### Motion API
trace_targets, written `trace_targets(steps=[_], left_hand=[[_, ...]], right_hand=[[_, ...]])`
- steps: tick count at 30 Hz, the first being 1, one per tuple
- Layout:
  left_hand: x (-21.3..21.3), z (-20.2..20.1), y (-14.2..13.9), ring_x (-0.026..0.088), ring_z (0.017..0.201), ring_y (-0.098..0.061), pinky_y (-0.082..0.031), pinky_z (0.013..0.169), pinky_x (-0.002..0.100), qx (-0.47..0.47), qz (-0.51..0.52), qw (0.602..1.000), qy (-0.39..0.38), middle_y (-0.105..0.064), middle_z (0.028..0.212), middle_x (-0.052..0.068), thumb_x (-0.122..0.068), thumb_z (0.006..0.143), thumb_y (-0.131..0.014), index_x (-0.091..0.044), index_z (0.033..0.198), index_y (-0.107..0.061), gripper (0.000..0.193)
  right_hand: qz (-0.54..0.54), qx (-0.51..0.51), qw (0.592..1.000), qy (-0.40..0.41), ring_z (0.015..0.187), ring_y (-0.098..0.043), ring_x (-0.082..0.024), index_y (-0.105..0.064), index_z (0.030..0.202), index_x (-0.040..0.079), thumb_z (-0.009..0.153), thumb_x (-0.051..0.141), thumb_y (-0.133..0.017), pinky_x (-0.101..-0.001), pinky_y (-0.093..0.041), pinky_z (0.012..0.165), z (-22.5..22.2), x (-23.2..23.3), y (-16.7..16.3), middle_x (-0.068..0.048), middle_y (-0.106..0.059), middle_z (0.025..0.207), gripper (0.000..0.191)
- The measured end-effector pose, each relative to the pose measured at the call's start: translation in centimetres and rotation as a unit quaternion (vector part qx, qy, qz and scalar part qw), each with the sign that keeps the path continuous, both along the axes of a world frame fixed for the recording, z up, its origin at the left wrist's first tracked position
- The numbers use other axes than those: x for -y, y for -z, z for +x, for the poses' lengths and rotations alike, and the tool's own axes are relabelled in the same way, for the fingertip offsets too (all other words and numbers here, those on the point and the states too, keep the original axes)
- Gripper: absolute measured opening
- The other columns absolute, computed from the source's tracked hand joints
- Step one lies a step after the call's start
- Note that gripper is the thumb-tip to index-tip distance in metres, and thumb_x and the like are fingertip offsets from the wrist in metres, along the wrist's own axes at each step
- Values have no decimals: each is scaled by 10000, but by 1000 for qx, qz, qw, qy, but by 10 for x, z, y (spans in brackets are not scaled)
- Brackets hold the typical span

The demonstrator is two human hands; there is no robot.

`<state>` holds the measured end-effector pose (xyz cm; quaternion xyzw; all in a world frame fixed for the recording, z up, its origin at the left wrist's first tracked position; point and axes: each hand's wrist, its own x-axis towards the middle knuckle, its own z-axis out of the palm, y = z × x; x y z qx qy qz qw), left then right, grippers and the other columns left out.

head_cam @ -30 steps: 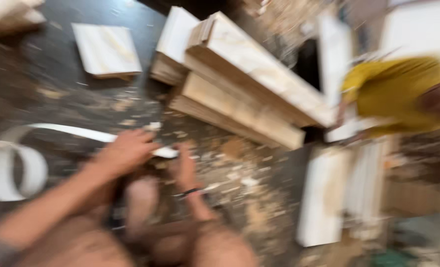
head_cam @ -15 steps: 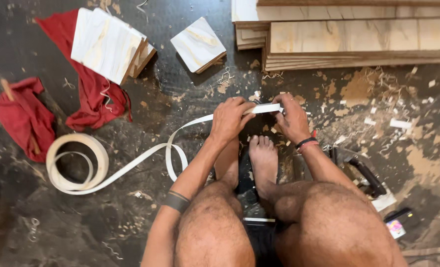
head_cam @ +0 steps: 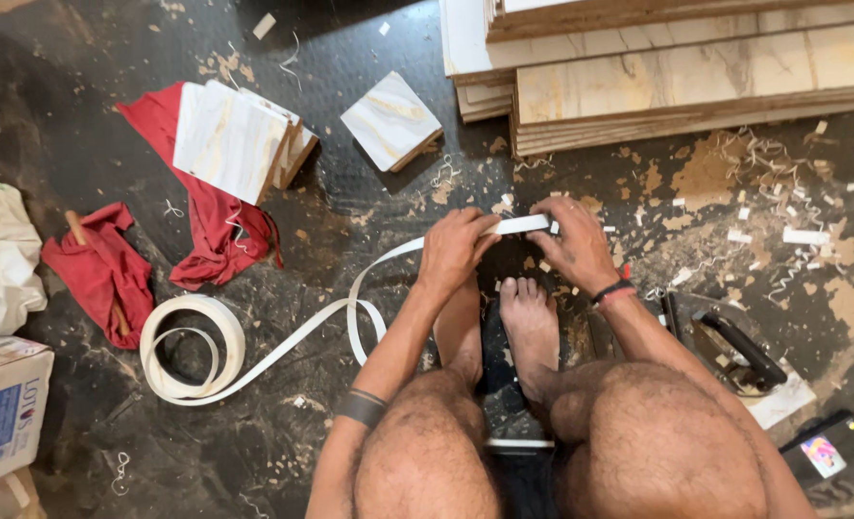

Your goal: The person sits on the workshop floor and applies white edge banding tape to the edges of small wood panels. They press the tape onto a panel edge with a hand iron, trim the strip, and set finished panels onto a stack beside them, repeating the process on additional panels.

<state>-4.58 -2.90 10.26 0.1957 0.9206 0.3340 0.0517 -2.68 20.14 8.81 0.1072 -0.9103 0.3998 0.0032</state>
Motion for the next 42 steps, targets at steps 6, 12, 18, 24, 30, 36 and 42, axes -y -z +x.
trace_targets(steps=[6, 12, 18, 24, 30, 36, 42], left_hand=[[4, 0, 8, 298, 977, -653, -529, 841, 419, -26, 26, 999, -4, -701, 1043, 58, -254, 874, -749, -128, 1113, -760, 271], [12, 3, 8, 296, 950, -656, -520, 826, 423, -5, -8, 1000, -18, -715, 1068, 57, -275, 882, -757, -143, 1129, -773, 280], [11, 2, 6, 299, 975, -687, -527, 841, 418, 65, 43, 994, -70, -726, 1087, 55, -303, 871, -767, -164, 1129, -788, 294], [10, 3, 2, 298, 969, -705, -529, 832, 424, 73, 65, 992, -84, -739, 1082, 44, -307, 858, -773, -162, 1105, -794, 288], [10, 6, 7, 300, 953, -699, -517, 843, 427, 61, 65, 992, -88, -739, 1064, 36, -311, 870, -765, -168, 1092, -798, 266], [9, 5, 15, 270, 976, -678, -434, 911, 413, 36, 78, 993, -87, -735, 1084, 25, -305, 880, -761, -175, 1100, -792, 257], [9, 6, 15, 226, 964, -681, -418, 913, 411, 66, 73, 992, -79, -732, 1066, 12, -277, 885, -749, -173, 1131, -782, 269]], right_hand=[[4, 28, 1000, 6, 1081, -655, -323, -682, 1161, 88, 888, 228, -758, -439, -491, 934, -1, 7, -11, -104, -712, 1133, 316], [4, 23, 1000, 6, 1120, -654, -317, -713, 1151, 85, 900, 254, -751, -435, -495, 962, 1, 2, -12, -95, -714, 1161, 305], [-3, 47, 998, 38, 1228, -608, -341, -672, 1243, 79, 941, 341, -704, -428, -484, 1023, 12, -16, -9, -148, -640, 1328, 401], [89, 140, 982, 92, 1226, -619, -306, -643, 1348, 163, 936, 464, -662, -446, -485, 1019, 41, -63, 8, -149, -597, 1450, 511], [256, 293, 909, 147, 1222, -638, -338, -604, 1426, 90, 1060, 506, -447, -490, -494, 1038, 137, -228, -5, -189, -672, 1322, 576], [258, 361, 879, 177, 1155, -653, -378, -660, 1357, 133, 1061, 471, -424, -503, -501, 1005, 214, -270, 11, -197, -763, 1149, 507], [249, 388, 869, 179, 967, -710, -427, -554, 1383, 121, 1033, 479, -480, -521, -537, 859, 163, -227, 17, -243, -735, 1037, 506]])
